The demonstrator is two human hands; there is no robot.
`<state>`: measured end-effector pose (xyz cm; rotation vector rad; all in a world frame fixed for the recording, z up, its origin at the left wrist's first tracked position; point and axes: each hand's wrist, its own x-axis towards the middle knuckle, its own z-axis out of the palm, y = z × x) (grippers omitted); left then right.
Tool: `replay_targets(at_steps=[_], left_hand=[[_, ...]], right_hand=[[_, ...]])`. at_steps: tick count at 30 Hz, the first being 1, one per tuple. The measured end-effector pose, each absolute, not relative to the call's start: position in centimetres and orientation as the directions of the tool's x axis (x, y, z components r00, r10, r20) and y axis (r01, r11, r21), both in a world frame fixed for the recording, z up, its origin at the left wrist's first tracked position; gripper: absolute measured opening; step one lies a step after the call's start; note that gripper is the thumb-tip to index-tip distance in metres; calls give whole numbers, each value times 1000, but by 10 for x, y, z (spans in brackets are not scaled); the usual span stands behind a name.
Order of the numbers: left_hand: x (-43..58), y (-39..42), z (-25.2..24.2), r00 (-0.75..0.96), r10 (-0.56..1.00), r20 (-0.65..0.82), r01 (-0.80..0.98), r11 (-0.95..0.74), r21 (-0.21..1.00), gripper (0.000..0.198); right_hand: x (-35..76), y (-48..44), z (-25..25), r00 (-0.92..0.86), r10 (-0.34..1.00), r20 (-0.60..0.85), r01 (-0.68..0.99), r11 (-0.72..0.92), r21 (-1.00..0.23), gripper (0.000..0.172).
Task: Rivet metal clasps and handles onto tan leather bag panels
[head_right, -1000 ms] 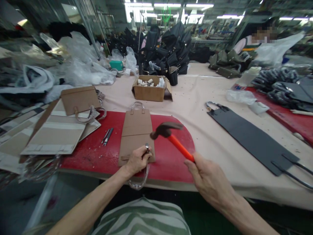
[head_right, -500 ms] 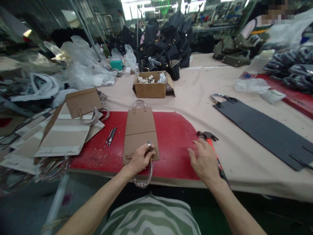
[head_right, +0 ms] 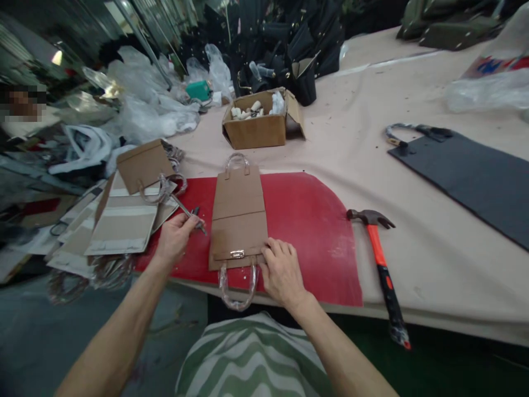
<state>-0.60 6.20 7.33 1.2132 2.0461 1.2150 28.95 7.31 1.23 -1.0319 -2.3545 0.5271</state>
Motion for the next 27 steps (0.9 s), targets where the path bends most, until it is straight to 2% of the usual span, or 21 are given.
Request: replay_targets(at_steps=[2, 4, 5, 7, 11, 17, 24, 27], left_hand=[[-33, 50, 81, -486, 874, -17, 739, 421, 526, 33], [-49, 37, 83, -490, 864, -117, 846, 503, 177, 32], [-54, 31, 82, -502, 850, -159, 853, 517, 67, 31], [-61, 23, 78, -545, 815, -198, 835, 549, -40, 30], [-66, 19, 76, -616, 765, -188, 786, 613, -83, 31], [-56, 43, 82, -609, 772, -182, 790, 611, -56, 33], [-80, 67, 90, -702, 690, -177, 710, 697, -102, 33], [-70, 57, 86, -635, 768, -83, 772, 628, -103, 33]], right_hand=[[289, 74, 11, -581, 753, 309, 556, 645, -525, 23], [289, 76, 9, -583, 742, 332, 547, 660, -515, 23], [289, 77, 7, -585, 734, 346, 541, 671, -507, 23], [288, 81, 2, -590, 715, 376, 534, 695, -482, 23], [287, 85, -5, -592, 684, 426, 529, 729, -435, 25], [287, 85, -5, -594, 667, 450, 527, 745, -409, 25], [287, 82, -3, -592, 690, 417, 524, 723, -451, 25], [286, 79, 3, -597, 709, 375, 527, 699, -483, 24]])
